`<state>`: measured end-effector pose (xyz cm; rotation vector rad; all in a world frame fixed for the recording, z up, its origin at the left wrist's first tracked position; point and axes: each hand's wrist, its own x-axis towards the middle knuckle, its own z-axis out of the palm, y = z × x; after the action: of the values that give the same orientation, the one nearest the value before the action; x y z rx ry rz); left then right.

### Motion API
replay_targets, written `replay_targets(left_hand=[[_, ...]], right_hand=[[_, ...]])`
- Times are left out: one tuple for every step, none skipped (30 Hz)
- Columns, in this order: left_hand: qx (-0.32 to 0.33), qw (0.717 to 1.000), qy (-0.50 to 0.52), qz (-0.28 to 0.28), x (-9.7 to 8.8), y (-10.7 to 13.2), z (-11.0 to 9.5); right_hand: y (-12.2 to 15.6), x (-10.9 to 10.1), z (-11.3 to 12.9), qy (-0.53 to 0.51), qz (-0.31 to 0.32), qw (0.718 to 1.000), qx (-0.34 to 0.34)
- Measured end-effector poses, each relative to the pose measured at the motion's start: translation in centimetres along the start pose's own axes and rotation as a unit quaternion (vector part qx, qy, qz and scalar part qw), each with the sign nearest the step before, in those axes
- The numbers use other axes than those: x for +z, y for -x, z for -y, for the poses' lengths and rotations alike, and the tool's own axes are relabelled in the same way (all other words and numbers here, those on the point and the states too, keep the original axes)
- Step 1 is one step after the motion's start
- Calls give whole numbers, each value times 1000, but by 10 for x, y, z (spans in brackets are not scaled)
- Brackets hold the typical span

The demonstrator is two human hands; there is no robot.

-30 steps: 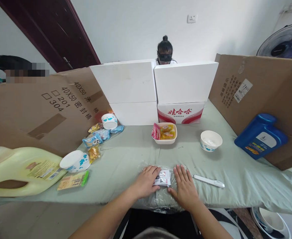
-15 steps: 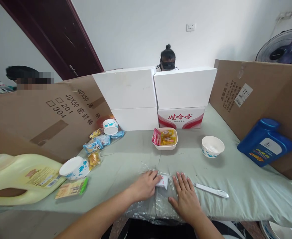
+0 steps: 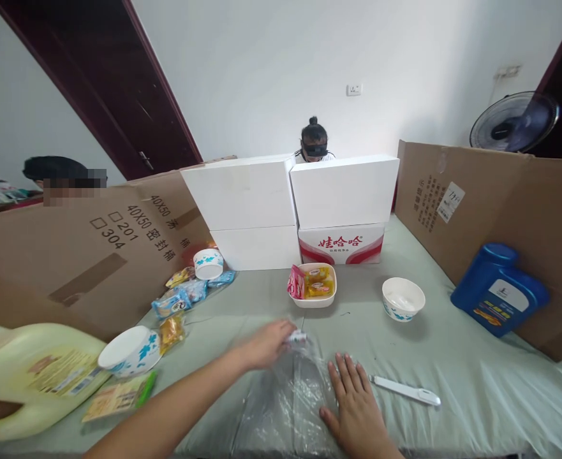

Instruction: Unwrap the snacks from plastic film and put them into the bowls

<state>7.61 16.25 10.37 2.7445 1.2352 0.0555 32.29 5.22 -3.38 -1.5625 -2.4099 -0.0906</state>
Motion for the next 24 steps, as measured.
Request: replay_targets(left_hand=[[1,999,20,-26,-15,-11,3],[1,998,27,-60,-30,-25,5],[-4,995,21,-96,-45,-41,5],[-14,993,10,-119,-57,-59,5],[-30,994,-5,-109,-66,-77,4],[-48,996,-21,-74,-71,-95,1],[-52,997,-25,-46,-72,-112,-2],[-56,998,-29,-15,-69,-127,-5],[-60,998,-31,13,-64,-140,-9],[-62,997,-31,33,-58,-150,-12],[-67,996,-31,49,-51,-158,-15],[-71,995,-31,59,-46,-163,-17],[-74,995,-29,65,-42,-166,-18],[-75,995,-24,67,-40,-167,-18],[-73,995,-18,66,-40,-167,-17],[-71,995,-10,63,-42,-166,-16],[-69,996,-2,58,-45,-164,-14],[-66,997,6,50,-48,-163,-12],[-62,997,14,42,-50,-162,-10],[-57,998,21,33,-51,-161,-9],[-52,998,28,28,-51,-159,-7],[-47,998,33,27,-49,-158,-6],[-47,998,36,30,-45,-157,-4],[-51,997,36,37,-41,-155,-3]], right_hand=[[0,0,0,-3,5,1000,1],[0,-1,1,-7,11,1000,4],[0,-1,1,-10,16,1000,7],[0,-2,1,-14,21,1000,10],[0,-4,1,-17,25,999,14],[0,-5,1,-20,30,999,16],[-1,-6,1,-24,36,999,17],[-1,-7,1,-27,41,999,17],[-1,-9,1,-30,46,998,17],[-2,-10,1,-32,50,998,17],[-2,-11,1,-34,53,998,17],[-2,-12,1,-34,54,998,18],[-2,-12,1,-34,53,998,18],[-2,-12,1,-33,49,998,18],[-2,-12,1,-33,45,998,19],[-2,-12,1,-32,41,998,19],[-2,-11,2,-31,37,999,17],[-2,-11,2,-30,36,999,16],[-2,-11,2,-29,35,999,15],[-2,-11,2,-28,36,999,14],[-2,-11,2,-25,36,999,14],[-2,-11,2,-23,36,999,15],[-2,-12,2,-20,34,999,17],[-2,-12,2,-17,32,999,17]])
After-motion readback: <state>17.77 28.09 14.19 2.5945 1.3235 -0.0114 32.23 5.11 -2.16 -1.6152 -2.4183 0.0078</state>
